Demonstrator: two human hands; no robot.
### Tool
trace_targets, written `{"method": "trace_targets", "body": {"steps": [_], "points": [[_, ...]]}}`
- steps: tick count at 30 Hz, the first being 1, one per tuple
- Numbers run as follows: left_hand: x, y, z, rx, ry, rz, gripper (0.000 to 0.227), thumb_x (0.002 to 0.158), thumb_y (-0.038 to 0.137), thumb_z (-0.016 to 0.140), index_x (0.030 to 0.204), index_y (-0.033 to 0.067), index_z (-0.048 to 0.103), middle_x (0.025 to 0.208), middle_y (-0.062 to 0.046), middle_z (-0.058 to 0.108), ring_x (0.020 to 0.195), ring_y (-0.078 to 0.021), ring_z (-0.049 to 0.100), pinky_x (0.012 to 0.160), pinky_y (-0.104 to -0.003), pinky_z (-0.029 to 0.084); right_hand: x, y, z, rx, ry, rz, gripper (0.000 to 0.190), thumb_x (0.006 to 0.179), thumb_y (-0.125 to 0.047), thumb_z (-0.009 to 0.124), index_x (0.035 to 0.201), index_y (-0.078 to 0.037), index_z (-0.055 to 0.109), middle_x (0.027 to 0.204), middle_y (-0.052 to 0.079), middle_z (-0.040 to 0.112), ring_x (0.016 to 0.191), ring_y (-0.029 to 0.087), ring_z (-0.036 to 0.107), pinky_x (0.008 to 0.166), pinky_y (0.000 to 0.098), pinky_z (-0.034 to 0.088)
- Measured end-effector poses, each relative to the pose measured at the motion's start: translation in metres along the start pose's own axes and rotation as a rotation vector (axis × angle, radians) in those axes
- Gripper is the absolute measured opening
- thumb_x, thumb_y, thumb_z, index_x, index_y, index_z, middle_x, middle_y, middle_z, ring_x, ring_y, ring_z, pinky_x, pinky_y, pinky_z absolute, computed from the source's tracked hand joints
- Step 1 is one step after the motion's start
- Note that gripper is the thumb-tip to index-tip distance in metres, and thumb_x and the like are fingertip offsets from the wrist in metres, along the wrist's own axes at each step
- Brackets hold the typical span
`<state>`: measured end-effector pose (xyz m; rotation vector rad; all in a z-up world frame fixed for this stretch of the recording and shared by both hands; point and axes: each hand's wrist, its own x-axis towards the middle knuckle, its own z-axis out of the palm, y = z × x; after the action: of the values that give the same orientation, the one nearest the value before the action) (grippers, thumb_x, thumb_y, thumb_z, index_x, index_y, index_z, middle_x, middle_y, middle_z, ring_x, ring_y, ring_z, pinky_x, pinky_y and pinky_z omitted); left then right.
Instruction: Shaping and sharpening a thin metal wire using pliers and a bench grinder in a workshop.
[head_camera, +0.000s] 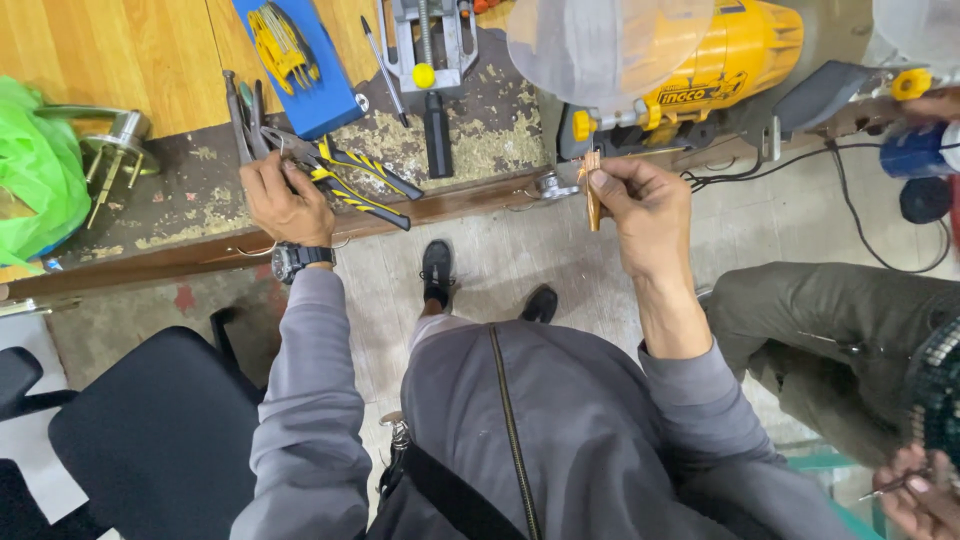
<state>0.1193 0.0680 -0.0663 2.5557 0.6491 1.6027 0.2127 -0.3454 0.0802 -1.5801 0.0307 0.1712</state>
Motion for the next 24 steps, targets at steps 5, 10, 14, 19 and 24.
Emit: {"method": "trace_targets", "body": {"steps": [5,10,14,19,24], "points": [[-0.002,-0.003,0.002,-0.002,-0.013,0.008,0.012,0.100,0.020,0.058,0.102,0.0174,0.070,0.087,-0.003,0.059,0.069,-0.0275,0.066,0.065,-0.038,0.057,-0.003,0.003,-0.006,-0.012,-0.022,0.003,0.013,0.095,-0.002,0.076,0.107,0.003,0.076,0.079,0.012,0.065,0.073,0.012,0.064,0.064,0.0239,0.062],[-0.002,-0.003,0.003,-0.002,0.003,0.017,0.013,0.100,0.021,0.058,0.101,0.0171,0.070,0.086,-0.003,0.057,0.068,-0.0276,0.065,0.065,-0.037,0.056,-0.011,0.012,-0.010,0.018,-0.029,0.019,0.015,0.095,-0.002,0.077,0.107,0.005,0.075,0.078,0.013,0.065,0.071,0.012,0.063,0.063,0.0245,0.062],[0.003,0.002,0.001,0.002,0.004,0.018,0.013,0.101,0.022,0.057,0.101,0.0182,0.070,0.086,-0.002,0.057,0.068,-0.0265,0.065,0.065,-0.037,0.056,-0.014,0.016,-0.013,0.029,-0.035,0.012,0.015,0.094,-0.001,0.077,0.107,0.006,0.075,0.078,0.012,0.064,0.071,0.012,0.062,0.062,0.0235,0.061],[0.002,0.001,0.000,0.003,0.000,0.014,0.014,0.101,0.022,0.058,0.102,0.0194,0.071,0.085,-0.001,0.056,0.069,-0.0261,0.066,0.066,-0.037,0.056,-0.021,0.015,-0.017,-0.027,-0.047,0.035,0.016,0.094,-0.003,0.077,0.108,0.003,0.076,0.079,0.012,0.066,0.071,0.012,0.061,0.064,0.0238,0.060],[0.000,-0.001,0.003,0.002,-0.018,0.002,0.013,0.100,0.022,0.058,0.102,0.0198,0.070,0.087,-0.002,0.058,0.070,-0.0269,0.066,0.067,-0.038,0.056,-0.038,0.004,-0.019,-0.050,-0.055,0.085,0.015,0.093,-0.003,0.076,0.107,0.001,0.078,0.079,0.013,0.067,0.071,0.012,0.062,0.063,0.0251,0.060]]}}
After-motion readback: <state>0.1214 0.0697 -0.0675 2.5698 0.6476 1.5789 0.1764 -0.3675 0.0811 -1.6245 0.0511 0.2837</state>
